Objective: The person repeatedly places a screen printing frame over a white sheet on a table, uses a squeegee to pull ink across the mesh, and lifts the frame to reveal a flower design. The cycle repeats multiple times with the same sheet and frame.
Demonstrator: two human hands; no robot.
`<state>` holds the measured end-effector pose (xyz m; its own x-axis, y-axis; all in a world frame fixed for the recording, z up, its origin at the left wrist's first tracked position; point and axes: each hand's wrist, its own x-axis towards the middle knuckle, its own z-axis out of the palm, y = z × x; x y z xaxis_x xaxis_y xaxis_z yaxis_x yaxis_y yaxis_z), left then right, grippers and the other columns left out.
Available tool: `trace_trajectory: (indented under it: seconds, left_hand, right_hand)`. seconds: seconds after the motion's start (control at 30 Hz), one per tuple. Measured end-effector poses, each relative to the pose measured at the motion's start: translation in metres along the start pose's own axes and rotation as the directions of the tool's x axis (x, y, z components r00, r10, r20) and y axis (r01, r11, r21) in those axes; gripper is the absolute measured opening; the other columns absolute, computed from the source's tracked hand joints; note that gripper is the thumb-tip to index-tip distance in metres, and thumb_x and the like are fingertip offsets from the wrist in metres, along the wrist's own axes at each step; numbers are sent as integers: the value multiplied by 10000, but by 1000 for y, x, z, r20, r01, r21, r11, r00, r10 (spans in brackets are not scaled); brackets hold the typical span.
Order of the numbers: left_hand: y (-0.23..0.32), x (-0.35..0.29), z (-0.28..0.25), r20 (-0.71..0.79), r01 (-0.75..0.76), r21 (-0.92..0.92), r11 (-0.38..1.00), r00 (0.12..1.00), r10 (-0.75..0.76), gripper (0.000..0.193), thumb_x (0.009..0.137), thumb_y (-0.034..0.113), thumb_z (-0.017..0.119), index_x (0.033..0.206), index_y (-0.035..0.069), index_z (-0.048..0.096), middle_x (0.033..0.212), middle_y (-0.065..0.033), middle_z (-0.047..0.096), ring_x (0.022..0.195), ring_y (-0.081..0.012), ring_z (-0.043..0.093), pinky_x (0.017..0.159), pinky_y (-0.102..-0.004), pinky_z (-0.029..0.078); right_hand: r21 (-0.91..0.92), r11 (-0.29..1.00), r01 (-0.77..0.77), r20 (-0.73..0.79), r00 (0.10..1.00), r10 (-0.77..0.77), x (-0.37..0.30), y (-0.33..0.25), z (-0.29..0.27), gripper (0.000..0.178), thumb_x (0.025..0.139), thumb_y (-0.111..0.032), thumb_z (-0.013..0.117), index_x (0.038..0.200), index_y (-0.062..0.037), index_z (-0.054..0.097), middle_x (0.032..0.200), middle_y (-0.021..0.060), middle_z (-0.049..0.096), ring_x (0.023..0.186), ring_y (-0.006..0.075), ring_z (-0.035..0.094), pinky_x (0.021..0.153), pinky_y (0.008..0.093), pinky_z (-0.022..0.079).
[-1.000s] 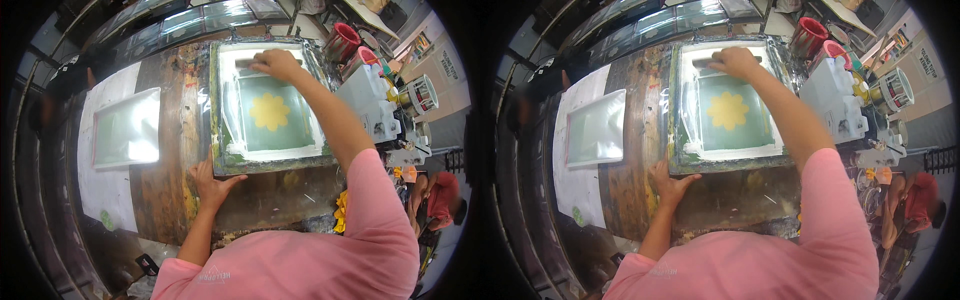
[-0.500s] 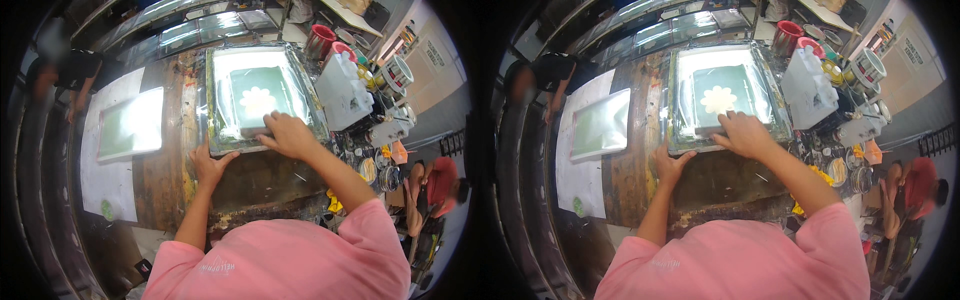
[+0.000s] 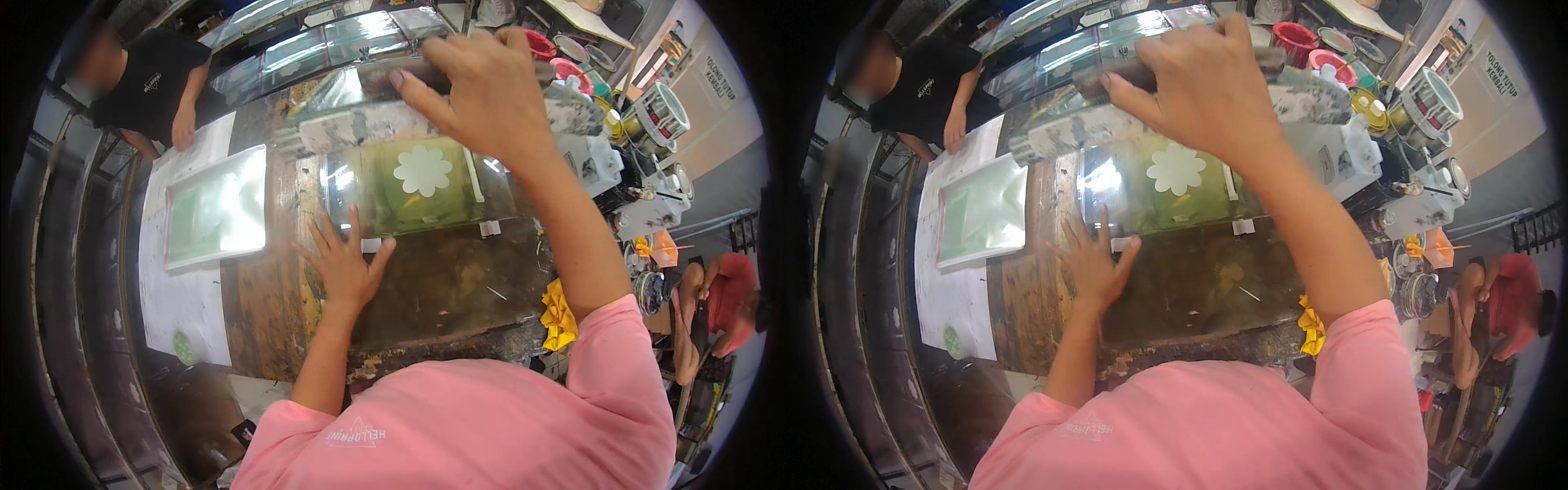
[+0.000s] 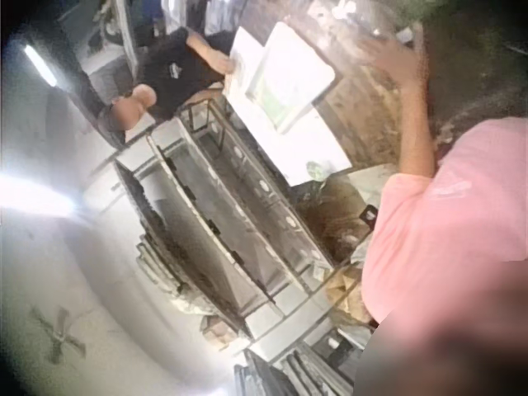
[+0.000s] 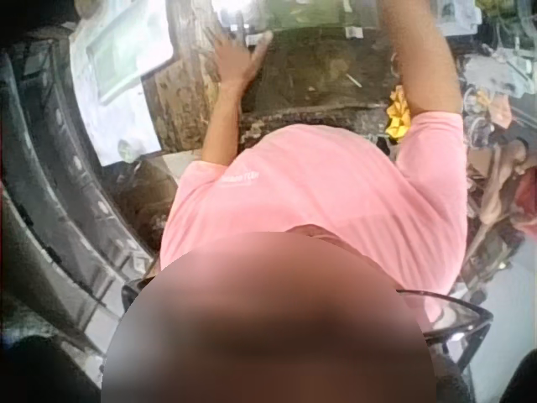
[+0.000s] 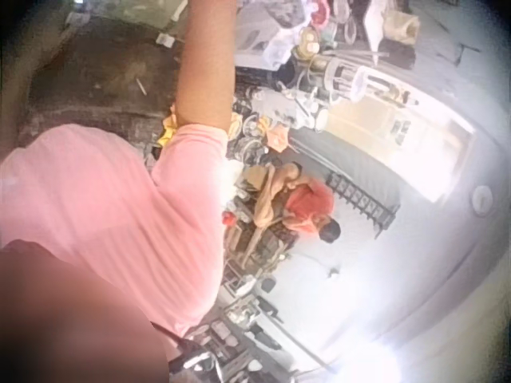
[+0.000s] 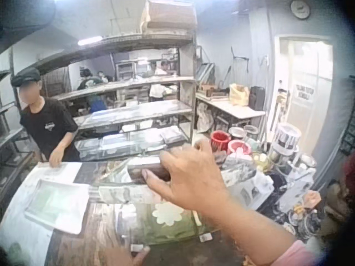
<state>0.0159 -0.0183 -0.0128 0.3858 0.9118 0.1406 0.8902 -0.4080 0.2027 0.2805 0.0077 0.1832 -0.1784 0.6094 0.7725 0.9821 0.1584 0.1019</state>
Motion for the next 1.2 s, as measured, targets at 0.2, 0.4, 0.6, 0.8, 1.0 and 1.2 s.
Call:
trace_trajectory:
  seconds: [0.2,0.4,0.6,0.8,1.0,1.2]
  left_hand:
    - [7,4,11,-18,-25,-115,993,1000,24,1001,975,727,626,1618,-21,451,1708,-231,409,1629,-404,289,1275,-730,-57]
    - [9,80,-22,-443,-200,-377,904,897,13,590,1019,318,742,1473,-38,619,1500,-265,626,1513,-411,486,1329,-595,124]
    - [-110,57,-25,-385,108,-325,940,893,-235,537,1036,201,668,1546,60,577,1583,-151,594,1527,-352,486,1329,-603,119]
    - [-265,49,-28,-423,291,-154,944,844,-329,576,1019,255,663,1566,103,567,1606,-188,555,1555,-362,440,1303,-691,94]
    - [-288,47,-36,-458,543,-21,839,741,-491,621,1025,338,680,1556,39,560,1730,-248,337,1621,-441,268,1281,-726,129]
    - [-222,8,-3,-233,245,176,953,951,-202,527,1096,339,566,1510,14,596,1657,-192,489,1599,-399,342,1292,-732,51]
  right_hand:
    - [103,994,-38,39,999,34,44,19,-7,524,998,-469,646,726,-22,679,720,171,702,704,366,680,827,505,453]
    - [115,991,-62,18,998,60,73,27,-3,555,1005,-514,631,752,-26,713,716,167,700,702,378,659,802,487,440]
    - [92,992,-90,80,993,83,58,24,-7,588,1004,-539,643,726,-22,677,708,180,688,720,397,661,804,488,433]
    - [43,996,-77,81,994,73,47,17,-6,524,1000,-538,687,916,-22,714,810,141,681,790,370,614,818,467,435]
    - [27,999,-47,11,999,46,35,7,-7,562,1003,-565,666,872,-19,700,810,165,692,757,369,611,823,440,410]
    - [-10,990,-140,140,980,140,28,1,-11,457,991,-464,719,998,-8,753,919,175,720,846,350,555,855,439,428]
